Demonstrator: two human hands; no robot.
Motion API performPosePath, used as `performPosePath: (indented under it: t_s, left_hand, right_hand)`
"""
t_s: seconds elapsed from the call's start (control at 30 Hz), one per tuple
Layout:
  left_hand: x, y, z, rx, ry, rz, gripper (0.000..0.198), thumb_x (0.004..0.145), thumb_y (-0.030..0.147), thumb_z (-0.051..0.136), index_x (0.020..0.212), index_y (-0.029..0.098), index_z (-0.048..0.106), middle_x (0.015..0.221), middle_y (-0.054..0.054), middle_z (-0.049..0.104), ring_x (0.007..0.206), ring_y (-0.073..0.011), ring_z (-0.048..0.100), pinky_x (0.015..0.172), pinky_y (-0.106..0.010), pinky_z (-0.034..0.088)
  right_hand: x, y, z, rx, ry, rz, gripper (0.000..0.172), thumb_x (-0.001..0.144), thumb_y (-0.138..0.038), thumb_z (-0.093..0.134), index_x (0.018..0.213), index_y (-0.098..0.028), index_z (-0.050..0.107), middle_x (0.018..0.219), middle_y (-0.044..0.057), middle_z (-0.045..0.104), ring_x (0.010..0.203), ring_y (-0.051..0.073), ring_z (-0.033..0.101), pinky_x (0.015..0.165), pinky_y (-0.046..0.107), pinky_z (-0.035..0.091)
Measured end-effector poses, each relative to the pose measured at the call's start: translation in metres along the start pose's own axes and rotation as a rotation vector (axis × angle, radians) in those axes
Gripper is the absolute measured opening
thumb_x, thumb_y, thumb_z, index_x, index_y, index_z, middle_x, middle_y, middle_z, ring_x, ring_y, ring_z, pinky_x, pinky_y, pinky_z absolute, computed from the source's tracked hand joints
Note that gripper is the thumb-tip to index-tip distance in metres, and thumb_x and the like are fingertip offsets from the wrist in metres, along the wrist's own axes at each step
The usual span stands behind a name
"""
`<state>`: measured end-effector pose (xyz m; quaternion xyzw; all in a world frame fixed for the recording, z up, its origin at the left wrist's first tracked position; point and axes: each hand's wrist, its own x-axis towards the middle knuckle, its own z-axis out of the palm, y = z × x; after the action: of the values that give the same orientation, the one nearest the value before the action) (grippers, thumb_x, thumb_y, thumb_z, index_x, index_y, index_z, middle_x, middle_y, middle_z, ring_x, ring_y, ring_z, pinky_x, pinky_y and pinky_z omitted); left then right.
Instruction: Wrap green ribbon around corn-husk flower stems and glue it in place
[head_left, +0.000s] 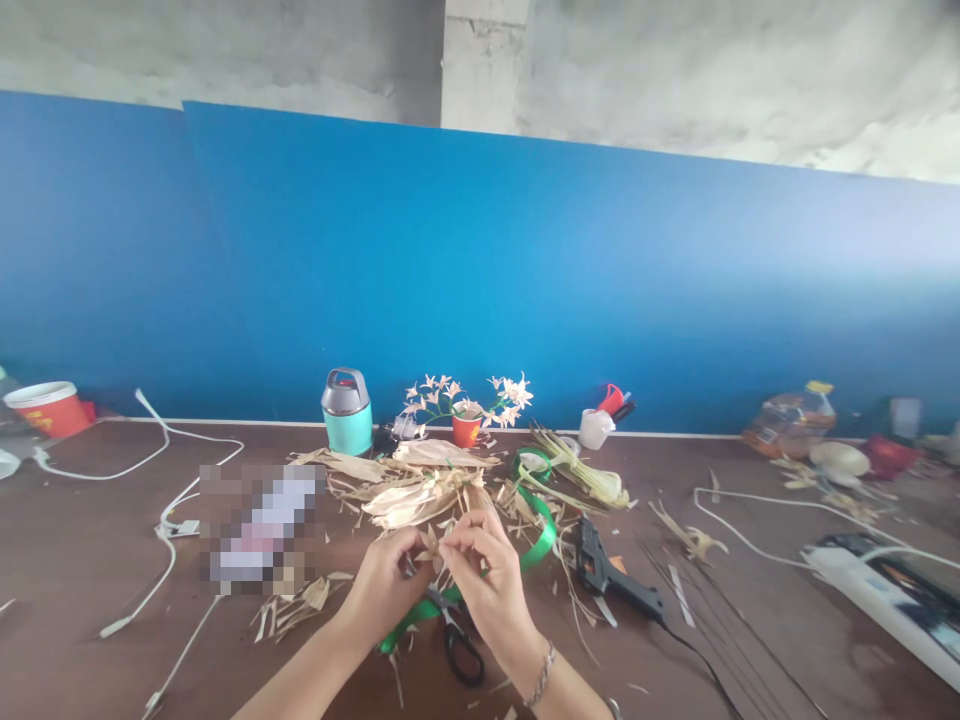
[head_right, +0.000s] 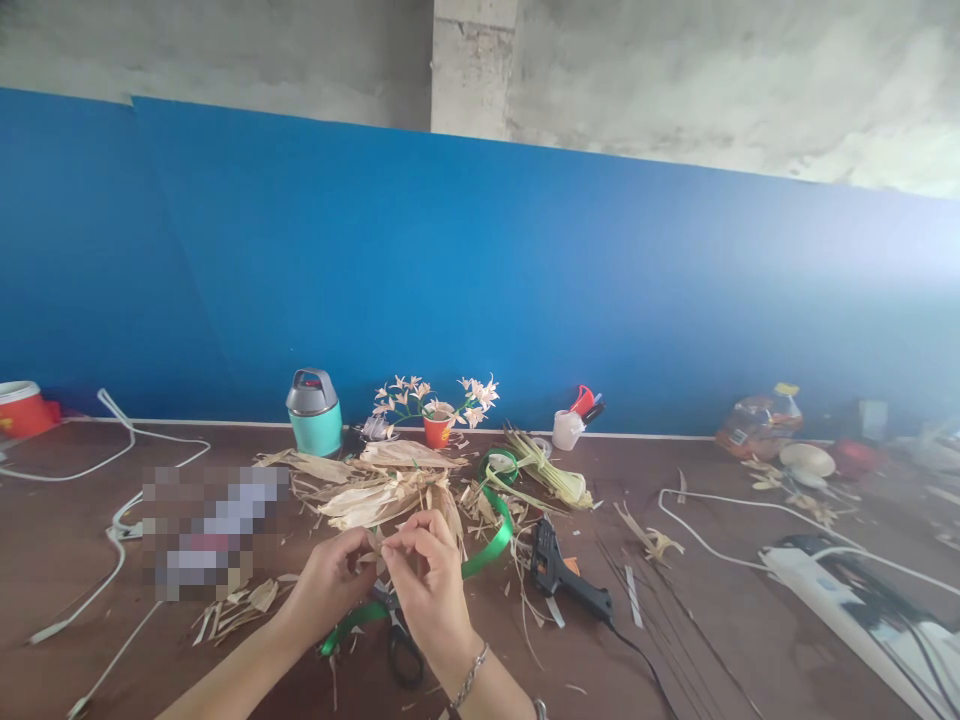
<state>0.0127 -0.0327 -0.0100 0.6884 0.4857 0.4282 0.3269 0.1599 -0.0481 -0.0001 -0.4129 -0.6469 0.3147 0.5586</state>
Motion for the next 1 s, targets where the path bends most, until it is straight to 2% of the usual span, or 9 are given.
performPosePath:
  t_s: [0.17, 0.4, 0.77, 0.9, 1.0]
  left_hand:
    - [-0.001, 0.004, -0.001, 0.045, -0.036, 0.024, 0.013, 0.067, 0.011, 0.047, 0.065, 0.018, 0.057, 0.06, 0.003, 0.054, 0.058, -0.0123, 0.046, 0.055, -0.02, 0.035]
    - [-0.003, 0.004, -0.001, -0.026, -0.063, -0.026, 0.01, 0.072, 0.016, 0.05, 0.066, 0.018, 0.057, 0.06, 0.003, 0.055, 0.055, -0.0119, 0.048, 0.055, -0.02, 0.038]
    - [-0.003, -0.002, 0.001, 0.001, -0.038, -0.024, 0.01, 0.068, 0.014, 0.053, 0.061, 0.018, 0.057, 0.058, 0.002, 0.057, 0.056, -0.0129, 0.05, 0.056, -0.021, 0.038]
    - [-0.002, -0.004, 0.003, -0.1, -0.036, -0.054, 0.008, 0.068, 0.015, 0.055, 0.063, 0.018, 0.062, 0.061, 0.001, 0.06, 0.06, -0.0142, 0.053, 0.058, -0.021, 0.039]
    - [0.001, 0.0, 0.003, -0.259, -0.05, -0.168, 0.006, 0.067, 0.02, 0.061, 0.064, 0.017, 0.064, 0.06, 0.001, 0.061, 0.057, -0.014, 0.053, 0.055, -0.022, 0.04]
  right_hand:
    - [0.002, 0.009, 0.001, -0.019, 0.0, 0.008, 0.009, 0.078, -0.022, 0.06, 0.074, -0.02, 0.068, 0.085, 0.005, 0.049, 0.07, 0.014, 0.051, 0.053, 0.022, 0.043]
    - [0.002, 0.011, 0.001, -0.017, -0.01, -0.011, 0.009, 0.078, -0.02, 0.06, 0.074, -0.02, 0.069, 0.085, 0.005, 0.05, 0.073, 0.015, 0.052, 0.056, 0.023, 0.045]
    - [0.0, 0.013, 0.0, -0.076, -0.078, -0.041, 0.014, 0.08, -0.019, 0.055, 0.076, -0.02, 0.068, 0.085, 0.005, 0.05, 0.073, 0.015, 0.052, 0.05, 0.021, 0.041]
    - [0.001, 0.009, 0.0, -0.056, -0.065, -0.046, 0.012, 0.08, -0.019, 0.056, 0.074, -0.02, 0.067, 0.084, 0.005, 0.051, 0.075, 0.015, 0.053, 0.055, 0.022, 0.043]
    - [0.002, 0.004, -0.003, -0.033, 0.006, -0.047, 0.011, 0.08, -0.023, 0.057, 0.074, -0.02, 0.066, 0.092, 0.006, 0.053, 0.072, 0.014, 0.052, 0.058, 0.024, 0.044]
